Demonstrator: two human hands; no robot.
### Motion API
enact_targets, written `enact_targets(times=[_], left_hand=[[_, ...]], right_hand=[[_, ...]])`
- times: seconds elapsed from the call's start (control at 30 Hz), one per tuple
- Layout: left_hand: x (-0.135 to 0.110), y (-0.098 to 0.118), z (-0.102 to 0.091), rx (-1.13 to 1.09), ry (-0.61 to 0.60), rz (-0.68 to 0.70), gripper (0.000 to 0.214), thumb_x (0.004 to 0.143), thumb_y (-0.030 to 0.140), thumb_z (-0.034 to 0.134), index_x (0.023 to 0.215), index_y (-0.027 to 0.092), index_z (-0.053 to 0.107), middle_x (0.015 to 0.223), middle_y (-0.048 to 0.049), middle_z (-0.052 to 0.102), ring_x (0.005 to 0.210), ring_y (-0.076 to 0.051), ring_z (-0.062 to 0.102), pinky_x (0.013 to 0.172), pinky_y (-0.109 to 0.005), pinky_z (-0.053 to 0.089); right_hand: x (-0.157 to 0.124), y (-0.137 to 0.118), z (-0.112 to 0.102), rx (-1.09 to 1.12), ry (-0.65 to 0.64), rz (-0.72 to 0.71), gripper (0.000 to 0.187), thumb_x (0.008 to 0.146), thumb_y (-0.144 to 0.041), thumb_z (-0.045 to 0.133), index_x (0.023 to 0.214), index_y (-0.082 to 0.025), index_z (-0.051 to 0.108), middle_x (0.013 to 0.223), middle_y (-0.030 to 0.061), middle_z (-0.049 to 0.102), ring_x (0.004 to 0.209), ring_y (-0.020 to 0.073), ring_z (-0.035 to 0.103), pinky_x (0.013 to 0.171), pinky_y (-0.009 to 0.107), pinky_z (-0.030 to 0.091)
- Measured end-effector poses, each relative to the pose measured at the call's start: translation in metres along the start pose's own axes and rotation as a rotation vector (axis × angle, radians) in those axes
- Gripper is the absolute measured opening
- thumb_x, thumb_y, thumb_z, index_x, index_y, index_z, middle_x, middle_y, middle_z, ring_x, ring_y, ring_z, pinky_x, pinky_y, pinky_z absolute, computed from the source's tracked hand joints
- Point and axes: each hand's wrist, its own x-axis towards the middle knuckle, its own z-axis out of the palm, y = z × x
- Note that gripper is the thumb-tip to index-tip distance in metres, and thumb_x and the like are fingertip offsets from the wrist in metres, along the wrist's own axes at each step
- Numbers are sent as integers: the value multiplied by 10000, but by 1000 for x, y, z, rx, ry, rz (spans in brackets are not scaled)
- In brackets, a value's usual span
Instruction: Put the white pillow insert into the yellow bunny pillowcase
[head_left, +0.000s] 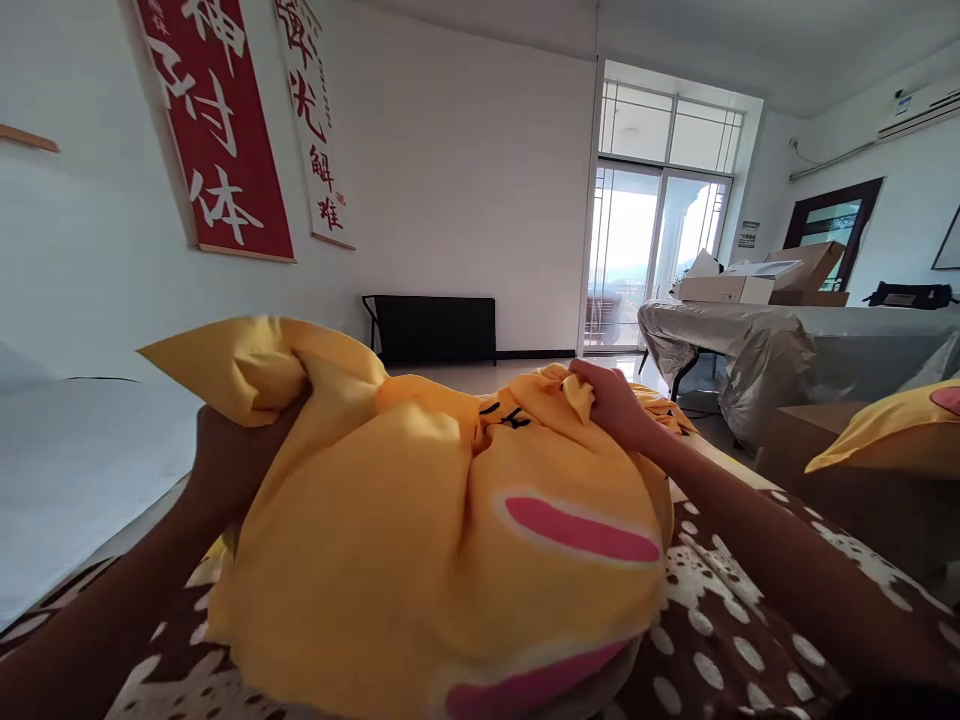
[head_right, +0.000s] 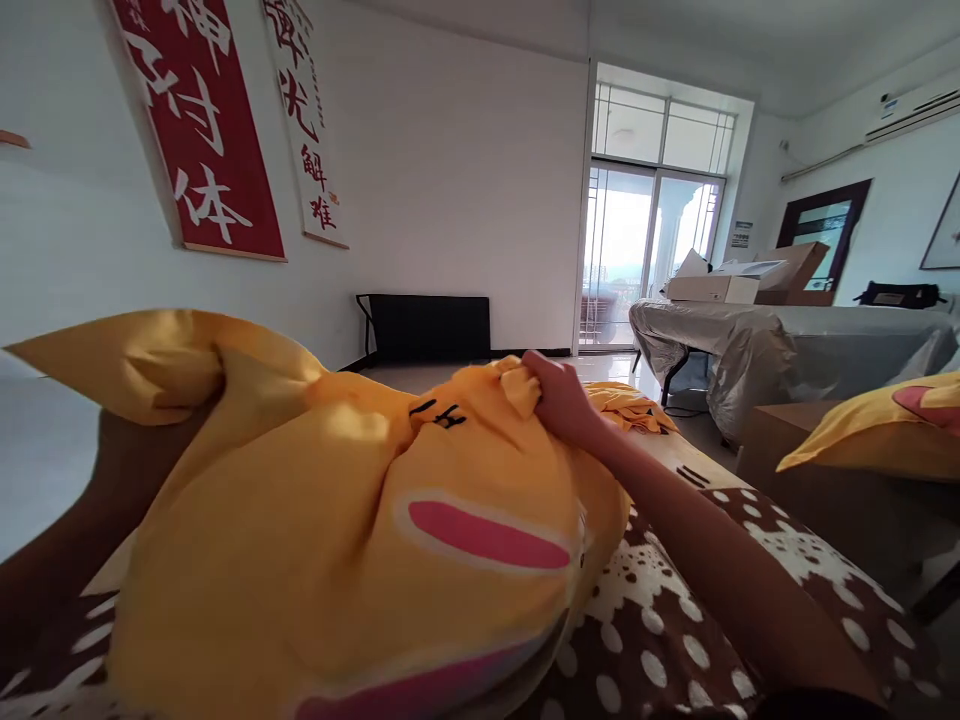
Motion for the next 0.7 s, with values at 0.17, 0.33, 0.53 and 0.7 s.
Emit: enact_targets(times=[0.17, 0.33, 0.53, 0.7], left_hand=[[17, 4, -28, -278, 345, 88, 544, 585, 429, 713, 1016, 108, 631, 1135, -84, 667, 1009, -235, 613, 959, -444, 488], [34, 4, -48, -408, 479, 54, 719, 568, 412, 745, 1135, 43, 501, 1250, -97, 610, 1158, -177, 564, 1055, -378, 432], [50, -2, -51, -463, 522, 24, 608, 597, 355, 677, 1045, -3, 475, 1175, -154, 632, 1058, -223, 621, 945, -463, 508], [43, 1, -55, -422, 492, 74, 589, 645, 363, 721, 1055, -37, 583, 1136, -140, 666, 1040, -237, 631, 949, -476, 507]], right_hand=[[-2, 35, -64, -148, 366, 116, 167, 621, -303, 626, 628, -207, 490, 536, -44, 494, 545, 114, 404, 525, 237, 295], [-4, 74, -112, 234, 479, 318, 260, 606, -394, 722, 662, -169, 603, 594, -10, 559, 568, 152, 503, 508, 282, 393], [-13, 74, -119, 484, 514, 360, 251, 519, -270, 803, 680, -164, 642, 649, -6, 610, 626, 153, 552, 555, 300, 484], [-21, 68, -110, 695, 441, 466, 311, 447, -258, 808, 697, -173, 643, 722, 15, 654, 658, 169, 584, 583, 313, 505]])
